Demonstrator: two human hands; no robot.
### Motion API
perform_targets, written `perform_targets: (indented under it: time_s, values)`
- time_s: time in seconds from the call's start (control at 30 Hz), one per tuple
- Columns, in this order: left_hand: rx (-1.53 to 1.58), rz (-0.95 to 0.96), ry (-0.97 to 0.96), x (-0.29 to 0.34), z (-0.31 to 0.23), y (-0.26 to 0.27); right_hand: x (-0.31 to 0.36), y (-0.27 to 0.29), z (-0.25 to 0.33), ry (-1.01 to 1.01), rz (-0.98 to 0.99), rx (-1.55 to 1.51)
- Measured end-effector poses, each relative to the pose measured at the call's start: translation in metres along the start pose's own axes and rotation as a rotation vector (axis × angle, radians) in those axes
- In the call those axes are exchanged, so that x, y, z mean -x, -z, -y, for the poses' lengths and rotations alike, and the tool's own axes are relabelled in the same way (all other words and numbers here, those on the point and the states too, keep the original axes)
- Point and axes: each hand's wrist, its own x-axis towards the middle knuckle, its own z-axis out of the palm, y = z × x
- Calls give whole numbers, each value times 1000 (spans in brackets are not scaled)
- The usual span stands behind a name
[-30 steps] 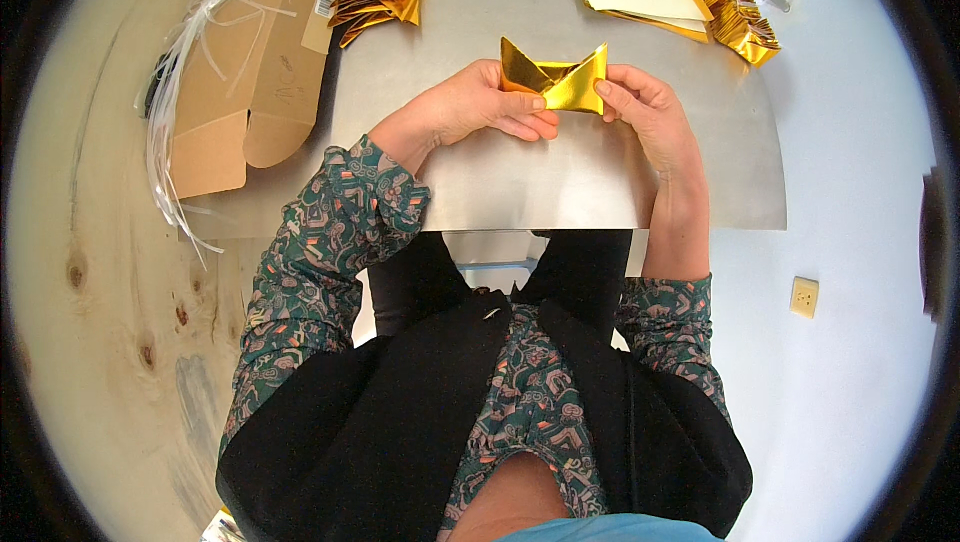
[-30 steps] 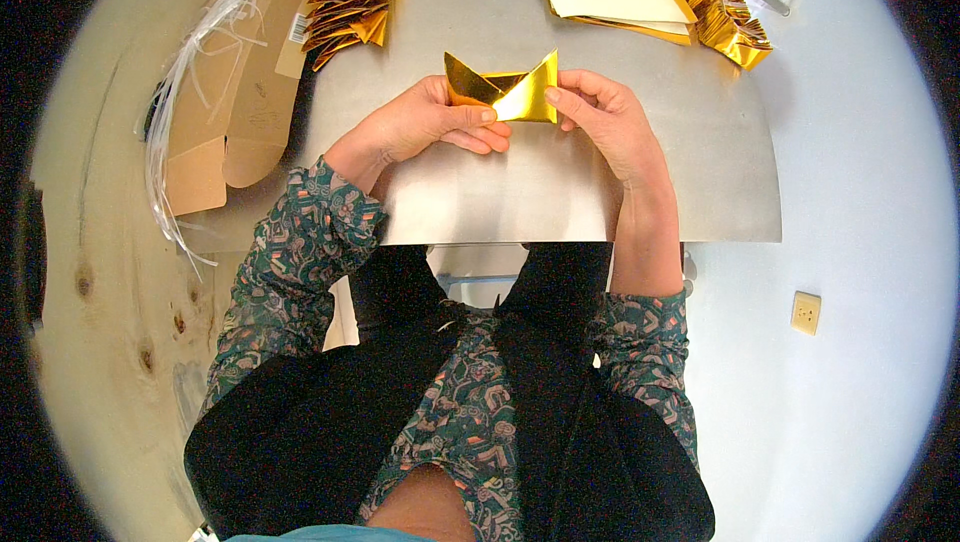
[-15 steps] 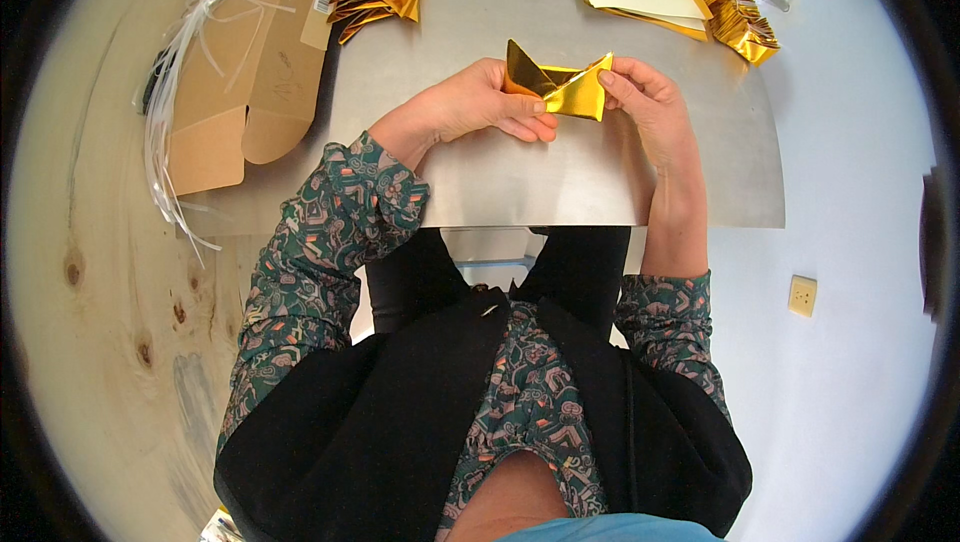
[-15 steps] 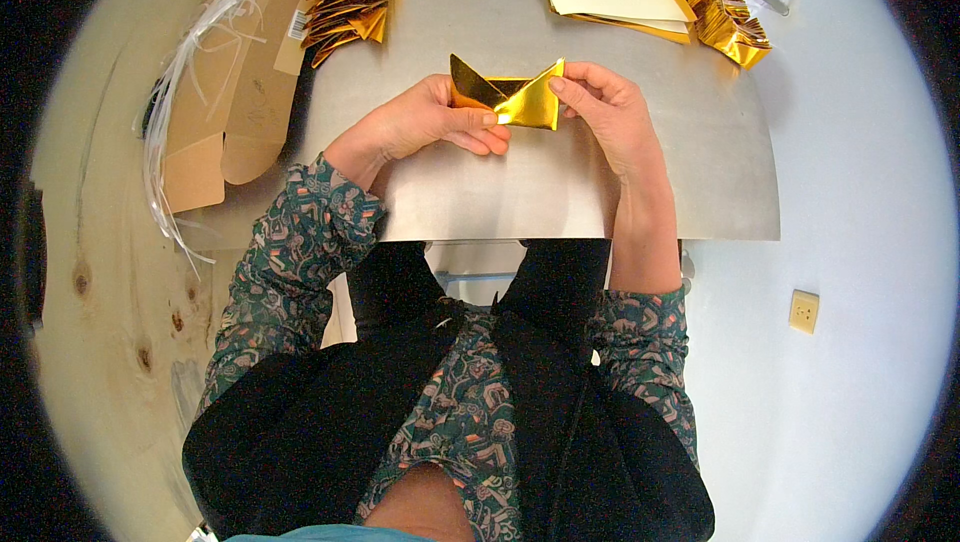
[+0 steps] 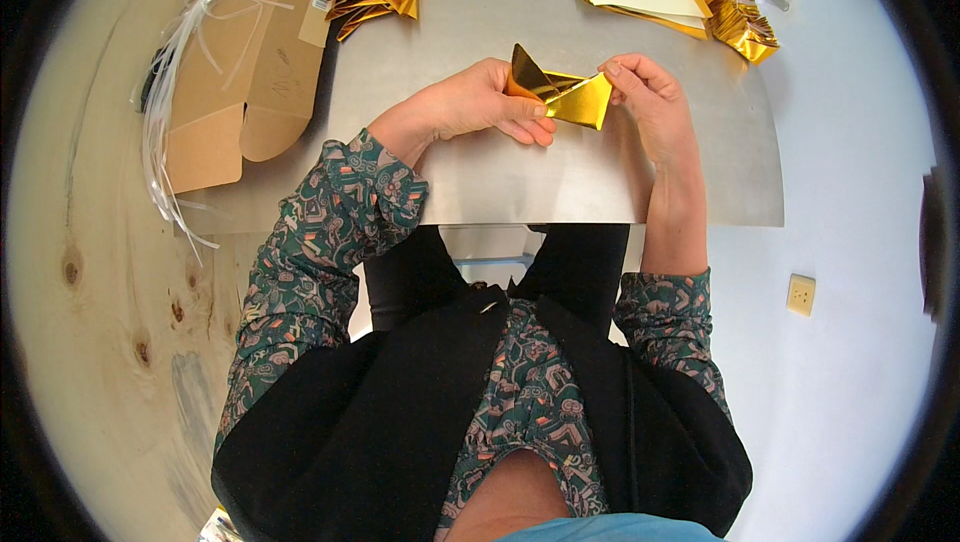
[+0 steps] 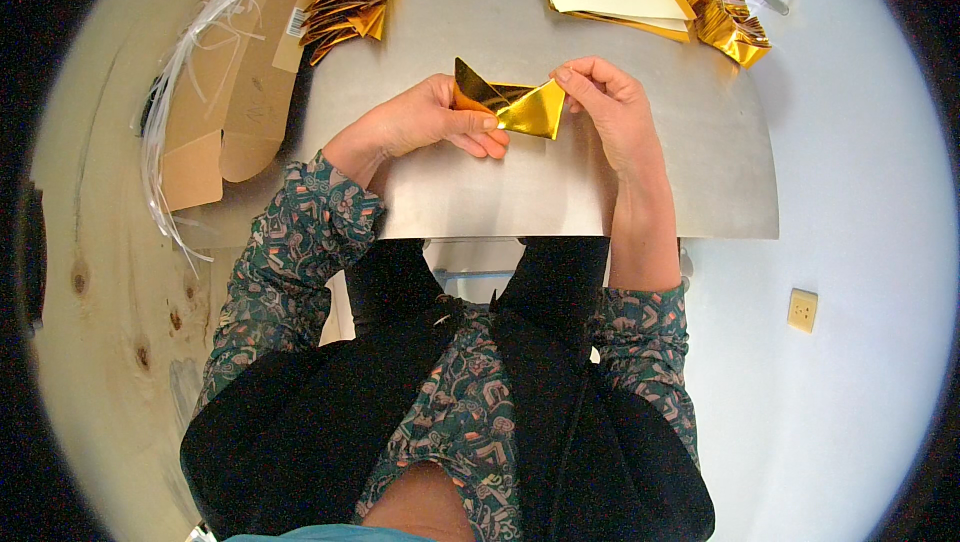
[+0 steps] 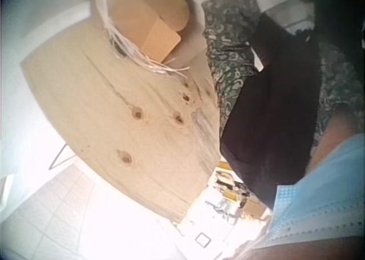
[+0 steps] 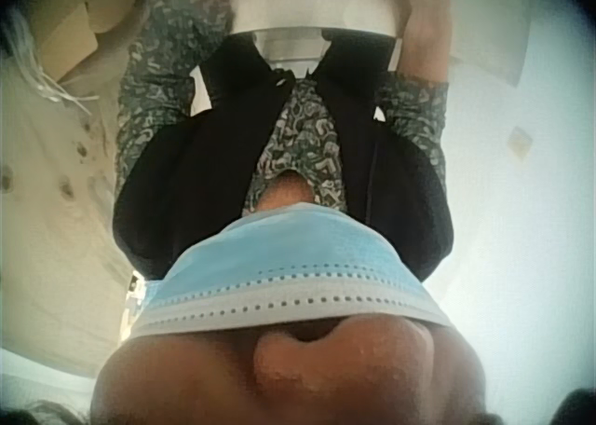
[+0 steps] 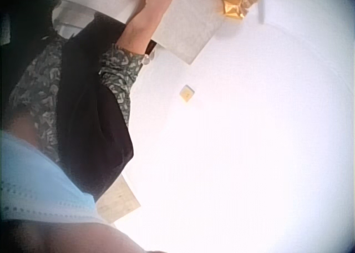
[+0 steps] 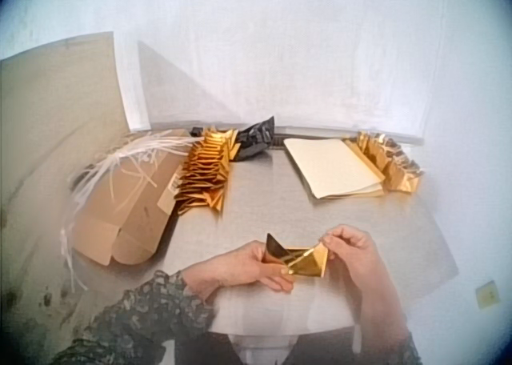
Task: The person folds a rectangular sheet of gold-colored paper by hand into a small triangular pouch. They make multiple precise folds, tuck edges, and then place the finished pouch into a cardboard box alongside other completed pouches.
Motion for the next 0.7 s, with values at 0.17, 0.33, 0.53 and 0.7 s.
perform_targets:
  time_s: [0.17,0.33,0.53,0.7]
  values:
    - [-32,5,-15,0,-1,1,-1,-1,-1,-21,-1,-103]
    - [107,-116,-56,1,-2,-1,3,-5,3,-121,22,-33]
    - [139,-118,-62,1,-4,-1,2,1,1,-91,100,43]
    - [152,-94,-61,2,-3,-1,2,6,2,-115,154,8]
